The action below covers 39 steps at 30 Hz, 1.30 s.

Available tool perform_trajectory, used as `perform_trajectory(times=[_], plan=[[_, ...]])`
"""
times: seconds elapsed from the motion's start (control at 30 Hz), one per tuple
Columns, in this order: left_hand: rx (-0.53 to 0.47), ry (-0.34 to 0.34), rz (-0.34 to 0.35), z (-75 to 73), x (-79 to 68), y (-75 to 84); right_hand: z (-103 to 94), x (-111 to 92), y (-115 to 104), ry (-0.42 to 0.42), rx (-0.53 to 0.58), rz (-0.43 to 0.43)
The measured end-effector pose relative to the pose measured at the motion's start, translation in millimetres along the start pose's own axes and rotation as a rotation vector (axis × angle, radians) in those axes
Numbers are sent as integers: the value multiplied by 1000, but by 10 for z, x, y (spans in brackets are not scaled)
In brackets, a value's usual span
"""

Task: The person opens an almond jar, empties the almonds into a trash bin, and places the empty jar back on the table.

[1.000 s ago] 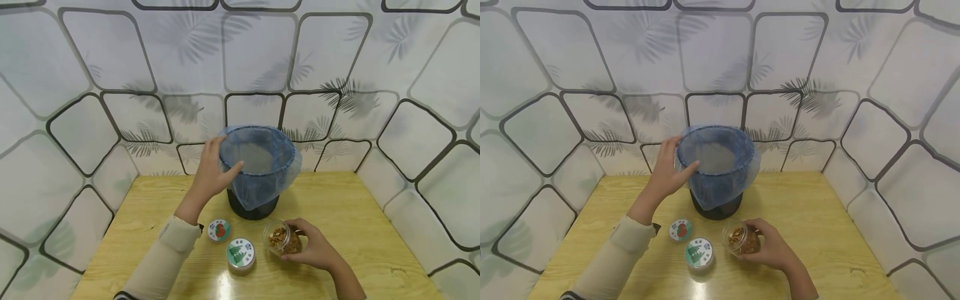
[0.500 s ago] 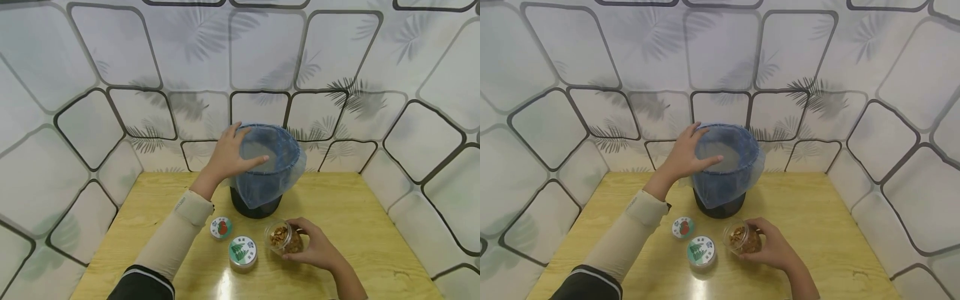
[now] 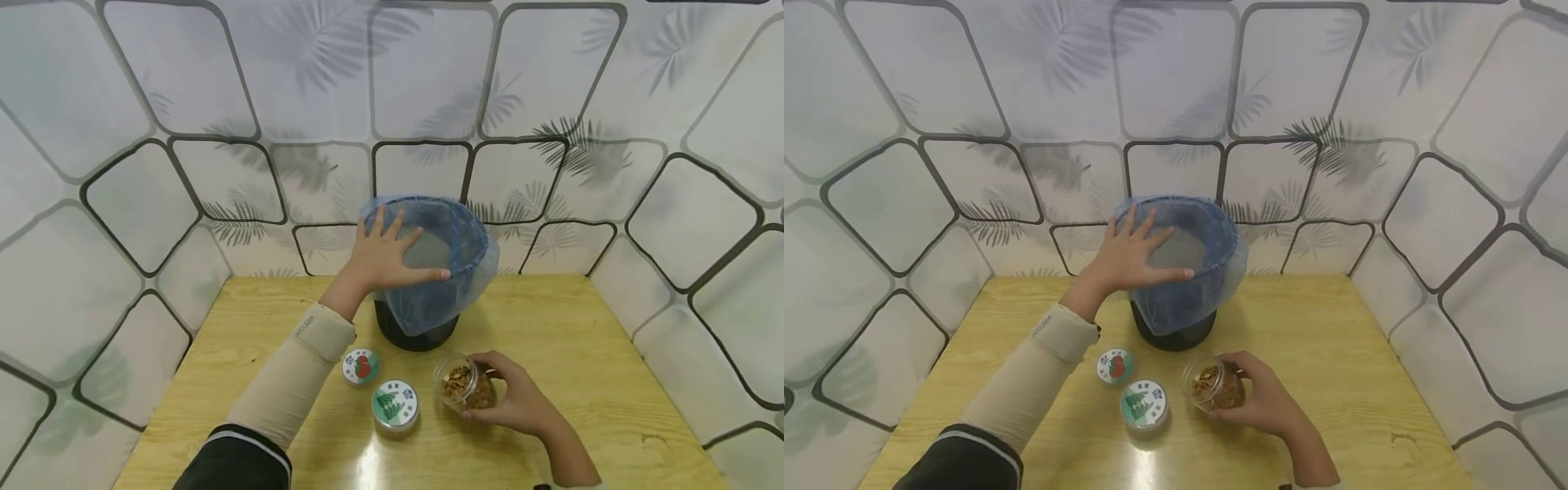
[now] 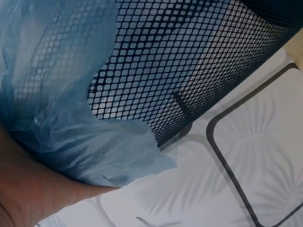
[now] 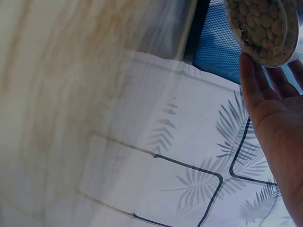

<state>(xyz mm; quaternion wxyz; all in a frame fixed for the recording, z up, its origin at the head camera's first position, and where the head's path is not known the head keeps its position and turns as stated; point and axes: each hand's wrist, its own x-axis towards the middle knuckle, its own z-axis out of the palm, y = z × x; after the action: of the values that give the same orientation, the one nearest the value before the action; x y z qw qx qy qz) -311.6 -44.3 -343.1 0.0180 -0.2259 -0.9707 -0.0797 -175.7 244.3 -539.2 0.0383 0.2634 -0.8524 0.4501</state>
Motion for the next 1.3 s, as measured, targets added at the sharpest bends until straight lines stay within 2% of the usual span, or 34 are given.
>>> perform_trajectory(times=[0.3,0.47,0.63,0.9,1.3], plan=[[-26,13,-2,26,1,-12,-8,47,5,-1,9,-7],[-18,37,-15,11,4,8,-109,62,2,52,-15,16],[-6,29,-22,44,-21,24,-193,20,-9,118,-54,42],[-4,41,-18,49,-16,5,-324,98,-46,198,-82,-4],[0,46,-12,49,-5,-5,-566,227,-150,206,-130,-77]])
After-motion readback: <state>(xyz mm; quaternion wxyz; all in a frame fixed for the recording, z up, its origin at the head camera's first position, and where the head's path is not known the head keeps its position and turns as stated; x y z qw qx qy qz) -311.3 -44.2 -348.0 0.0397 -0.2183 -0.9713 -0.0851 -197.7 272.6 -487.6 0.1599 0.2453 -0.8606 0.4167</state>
